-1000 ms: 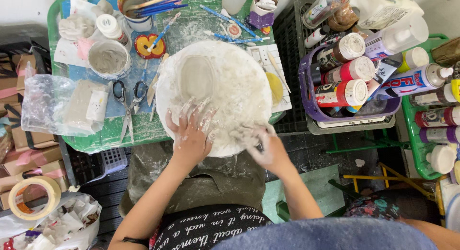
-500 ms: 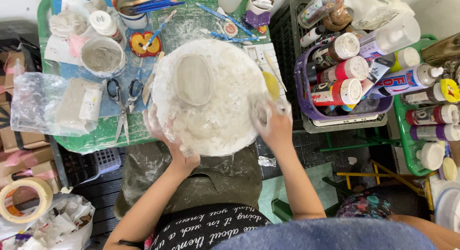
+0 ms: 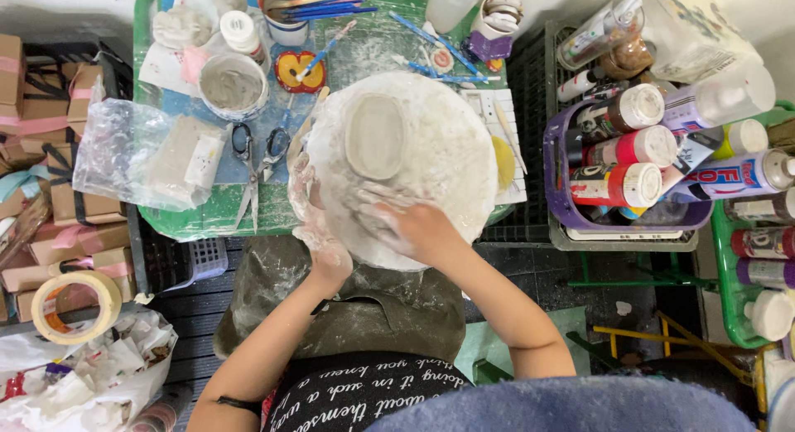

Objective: The person shapes wet clay by hand on a plaster bat, repeatedly pressing, smoothing, and molding an oval form while incorporating smaller clay pieces.

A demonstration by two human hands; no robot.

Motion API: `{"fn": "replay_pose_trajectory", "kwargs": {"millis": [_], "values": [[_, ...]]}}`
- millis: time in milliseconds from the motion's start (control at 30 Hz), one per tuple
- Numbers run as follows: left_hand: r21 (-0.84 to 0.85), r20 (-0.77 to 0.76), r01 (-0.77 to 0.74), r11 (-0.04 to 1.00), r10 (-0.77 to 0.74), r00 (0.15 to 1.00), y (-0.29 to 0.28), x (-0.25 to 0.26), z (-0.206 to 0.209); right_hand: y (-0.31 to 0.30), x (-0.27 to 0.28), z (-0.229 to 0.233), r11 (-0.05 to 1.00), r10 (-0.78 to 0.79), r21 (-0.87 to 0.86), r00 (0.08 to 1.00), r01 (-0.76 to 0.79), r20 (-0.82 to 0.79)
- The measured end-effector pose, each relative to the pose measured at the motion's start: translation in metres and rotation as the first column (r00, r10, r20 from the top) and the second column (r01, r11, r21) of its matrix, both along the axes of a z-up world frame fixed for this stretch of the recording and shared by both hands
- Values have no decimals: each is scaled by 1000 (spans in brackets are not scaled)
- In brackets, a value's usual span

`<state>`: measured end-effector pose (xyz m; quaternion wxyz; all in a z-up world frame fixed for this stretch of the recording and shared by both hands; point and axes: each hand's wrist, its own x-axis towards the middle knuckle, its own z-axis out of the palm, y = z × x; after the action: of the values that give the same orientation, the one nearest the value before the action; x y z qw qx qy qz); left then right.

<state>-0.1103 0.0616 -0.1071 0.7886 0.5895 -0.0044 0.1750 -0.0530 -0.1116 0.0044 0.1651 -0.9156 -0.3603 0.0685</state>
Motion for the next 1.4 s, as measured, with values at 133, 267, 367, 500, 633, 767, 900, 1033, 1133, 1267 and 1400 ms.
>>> {"fn": "replay_pose_trajectory", "kwargs": {"millis": [133, 267, 367, 500, 633, 767, 900, 1033, 1133, 1267, 1400], "values": [[70, -150, 144, 987, -133, 980, 1, -15, -40, 10, -4, -1, 984, -27, -177, 991, 4, -129], [96, -223, 226, 969, -200, 954, 3, -14, -59, -13, -30, 5, 992, 125, -21, 984, -123, 125], [100, -246, 257, 961, -226, 943, 3, -13, -63, -41, -44, 12, 989, 150, 11, 986, -151, 71], [110, -258, 270, 956, -235, 937, 6, -12, -63, -74, -38, 35, 999, -7, -33, 996, 4, -86], [115, -266, 268, 956, -231, 936, 5, -12, -65, -65, -10, 24, 995, -58, 85, 994, 50, 93], [130, -269, 267, 955, -225, 936, 11, -9, -66, -27, 0, -7, 982, -188, -22, 980, 187, -65], [124, -278, 259, 958, -217, 936, 8, -16, -70, -45, -26, -1, 995, -88, 52, 993, 84, 73], [128, -264, 267, 955, -226, 938, 2, -16, -72, -79, -49, 13, 1000, -10, 18, 998, 9, 66], [148, -235, 259, 955, -220, 947, 4, -14, -70, -120, -46, 19, 995, -81, 54, 990, 88, -115], [165, -171, 233, 958, -205, 964, 5, -13, -67, -161, -44, 5, 604, -392, 474, 757, 640, -523], [181, -101, 192, 965, -176, 979, 10, -15, -65, -137, -33, -5, 65, -8, 689, 691, 722, -723]]}}
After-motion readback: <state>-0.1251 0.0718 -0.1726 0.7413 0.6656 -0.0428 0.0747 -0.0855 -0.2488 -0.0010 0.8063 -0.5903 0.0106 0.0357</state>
